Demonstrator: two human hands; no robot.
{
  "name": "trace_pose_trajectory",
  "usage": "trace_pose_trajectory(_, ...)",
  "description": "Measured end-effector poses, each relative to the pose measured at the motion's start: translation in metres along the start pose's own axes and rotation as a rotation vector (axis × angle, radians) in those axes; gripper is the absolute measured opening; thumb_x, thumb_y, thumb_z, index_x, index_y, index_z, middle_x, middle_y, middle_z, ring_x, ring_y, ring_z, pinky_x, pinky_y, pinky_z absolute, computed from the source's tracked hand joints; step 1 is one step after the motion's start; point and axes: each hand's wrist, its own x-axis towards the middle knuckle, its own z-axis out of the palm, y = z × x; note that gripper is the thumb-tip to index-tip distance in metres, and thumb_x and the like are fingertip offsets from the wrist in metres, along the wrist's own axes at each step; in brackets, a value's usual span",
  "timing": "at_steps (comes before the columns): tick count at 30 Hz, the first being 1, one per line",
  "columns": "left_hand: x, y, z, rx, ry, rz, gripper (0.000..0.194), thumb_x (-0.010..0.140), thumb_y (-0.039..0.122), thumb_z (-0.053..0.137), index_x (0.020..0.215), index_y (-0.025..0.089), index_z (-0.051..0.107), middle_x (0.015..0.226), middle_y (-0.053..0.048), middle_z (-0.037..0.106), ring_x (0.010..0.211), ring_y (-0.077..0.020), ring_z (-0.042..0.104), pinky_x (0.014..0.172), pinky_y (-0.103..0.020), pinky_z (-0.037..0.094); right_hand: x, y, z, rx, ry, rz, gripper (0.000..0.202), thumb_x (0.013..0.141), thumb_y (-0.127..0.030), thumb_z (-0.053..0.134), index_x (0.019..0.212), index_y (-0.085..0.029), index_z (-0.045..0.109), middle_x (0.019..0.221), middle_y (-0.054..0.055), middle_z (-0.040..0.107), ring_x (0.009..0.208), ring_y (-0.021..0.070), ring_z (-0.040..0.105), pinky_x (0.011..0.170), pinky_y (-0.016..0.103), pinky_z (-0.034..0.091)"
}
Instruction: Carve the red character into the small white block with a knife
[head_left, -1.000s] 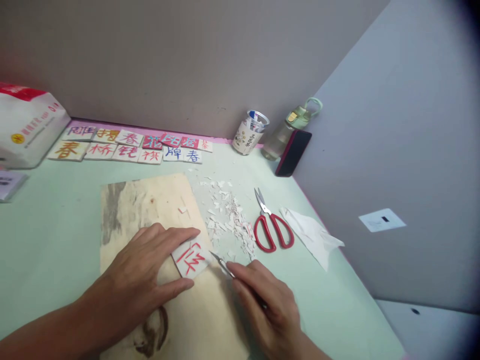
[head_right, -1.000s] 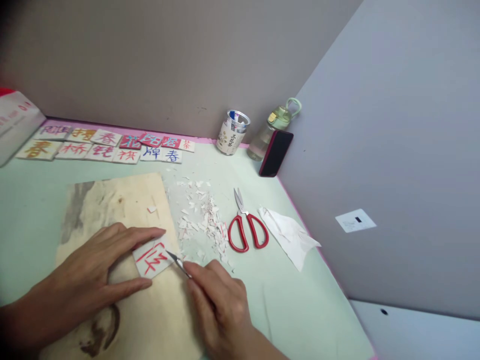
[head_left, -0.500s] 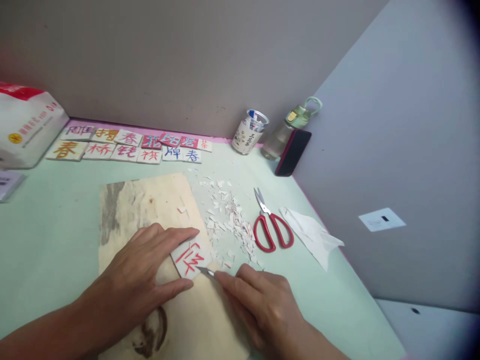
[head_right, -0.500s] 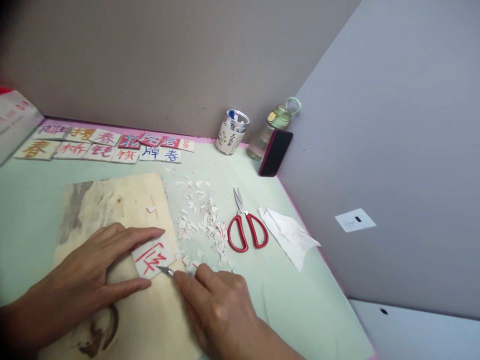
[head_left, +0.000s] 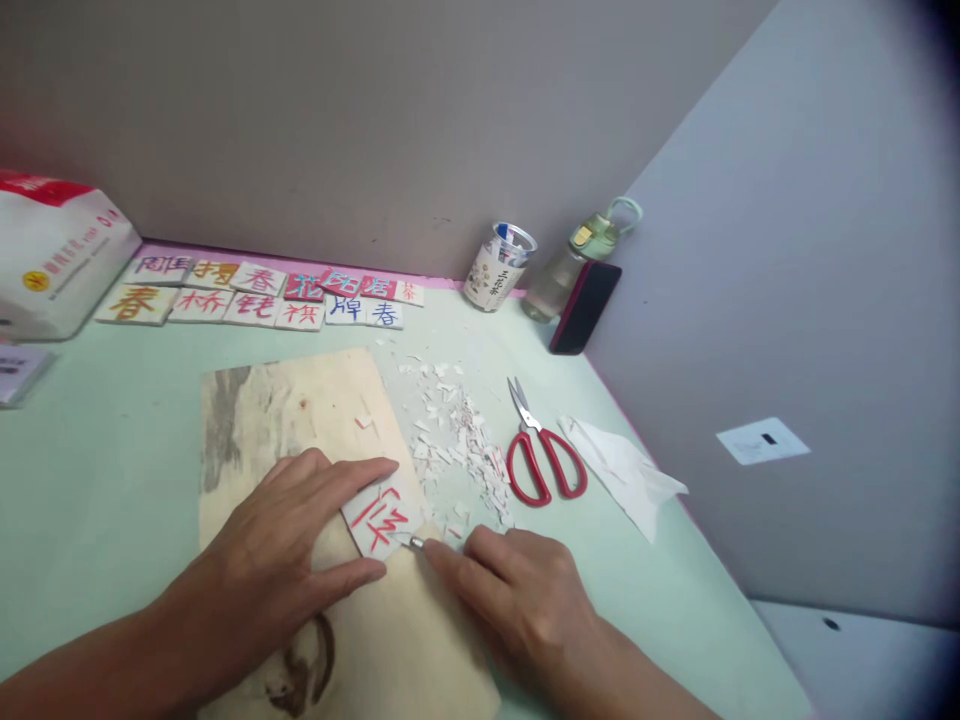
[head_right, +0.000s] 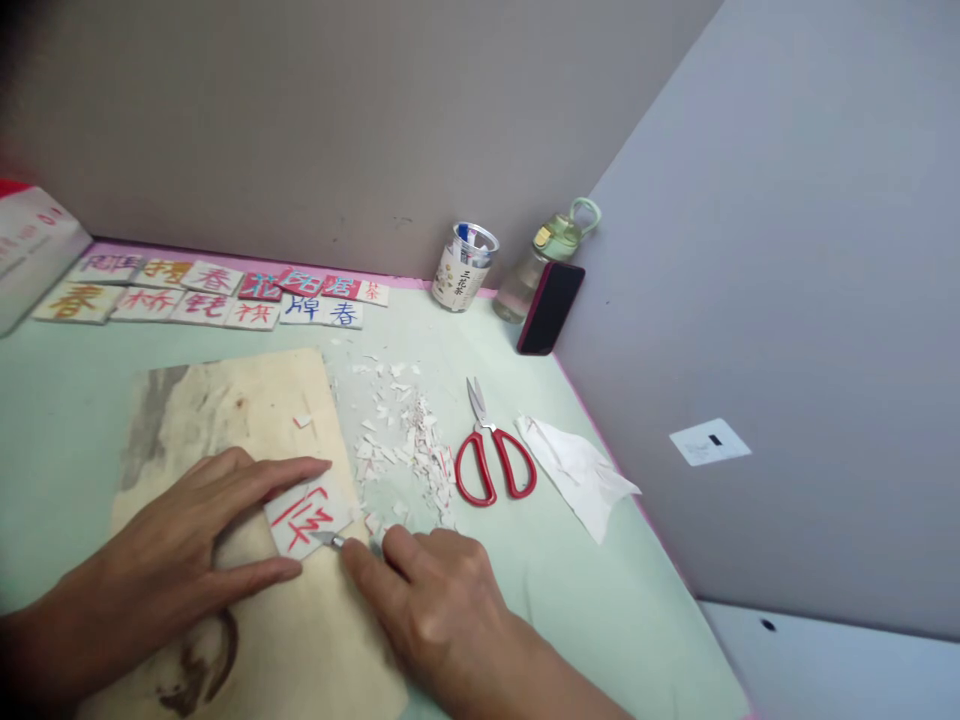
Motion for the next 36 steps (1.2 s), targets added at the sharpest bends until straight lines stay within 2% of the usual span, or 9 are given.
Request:
trace_pose_trajectory(8,-0.001,-0.002,-0.002,0.011,-0.024,0.009,0.06,0.096,0.048,0.065,0.15,0.041,0.039,0.117,0.004,0.066,0.104,-0.0234,0.057,0.097,-0.037,0.041,0.001,0.001,0.004,-0.027,-0.011,-0.015,0.027,0.109,-0.014,0.038,0.124,-0.012,0.061,0.073,0.0,0.056,0.055,0.0149,0.04,0.05,0.032,0.025)
trace_pose_trajectory(14,0.0,0.0,0.0,0.015,0.028,0.003,0.06,0.095,0.047,0.066,0.149,0.039,0.042,0.12,0.002,0.067,0.104,-0.0261,0.057,0.099,-0.04,0.041,-0.002,-0.003,0.012,-0.047,0.098,-0.009,0.03,0.11,-0.014,0.036,0.123,-0.011,0.062,0.072,0.0,0.057,0.054,0.0148,0.038,0.049,0.031,0.028)
trace_pose_trajectory(19,0.001,0.0,-0.001,0.025,0.0,-0.02,0.06,0.095,0.048,0.064,0.15,0.039,0.042,0.118,0.0,0.068,0.104,-0.0271,0.058,0.098,-0.042,0.042,-0.003,-0.003,0.015,-0.06,0.115,-0.034,0.031,0.108,-0.012,0.037,0.124,-0.009,0.063,0.072,0.001,0.057,0.054,0.0153,0.039,0.049,0.031,0.029)
trace_pose_trajectory(24,0.002,-0.004,-0.002,0.022,-0.024,0.0,0.061,0.093,0.05,0.067,0.149,0.039,0.045,0.114,0.001,0.07,0.099,-0.0258,0.062,0.092,-0.039,0.048,0.002,0.001,0.004,-0.139,0.071,-0.169,0.028,0.105,-0.009,0.042,0.121,-0.002,0.064,0.07,0.002,0.057,0.056,0.0152,0.042,0.048,0.031,0.031)
trace_pose_trajectory(28,0.001,-0.003,-0.001,0.011,-0.015,-0.005,0.061,0.093,0.05,0.067,0.149,0.04,0.045,0.117,0.001,0.069,0.102,-0.0264,0.061,0.096,-0.041,0.046,0.009,0.003,-0.007,-0.206,0.047,-0.255,0.027,0.102,-0.008,0.046,0.121,-0.001,0.065,0.076,0.004,0.062,0.059,0.0153,0.047,0.049,0.032,0.033)
trace_pose_trajectory(33,-0.001,0.002,0.001,-0.032,-0.005,-0.058,0.059,0.093,0.048,0.067,0.147,0.039,0.045,0.112,0.001,0.066,0.101,-0.0266,0.059,0.097,-0.043,0.044,0.015,0.009,-0.013,-0.109,-0.076,-0.189,0.027,0.107,-0.011,0.04,0.122,-0.007,0.062,0.074,0.001,0.057,0.057,0.0155,0.043,0.049,0.033,0.031)
trace_pose_trajectory(36,0.0,-0.001,0.0,-0.018,-0.009,-0.056,0.061,0.092,0.049,0.068,0.148,0.041,0.044,0.113,0.001,0.066,0.103,-0.0262,0.059,0.096,-0.042,0.045,0.01,0.009,-0.011,-0.049,-0.101,-0.114,0.027,0.109,-0.014,0.038,0.125,-0.011,0.06,0.076,0.0,0.056,0.057,0.0156,0.042,0.049,0.033,0.028)
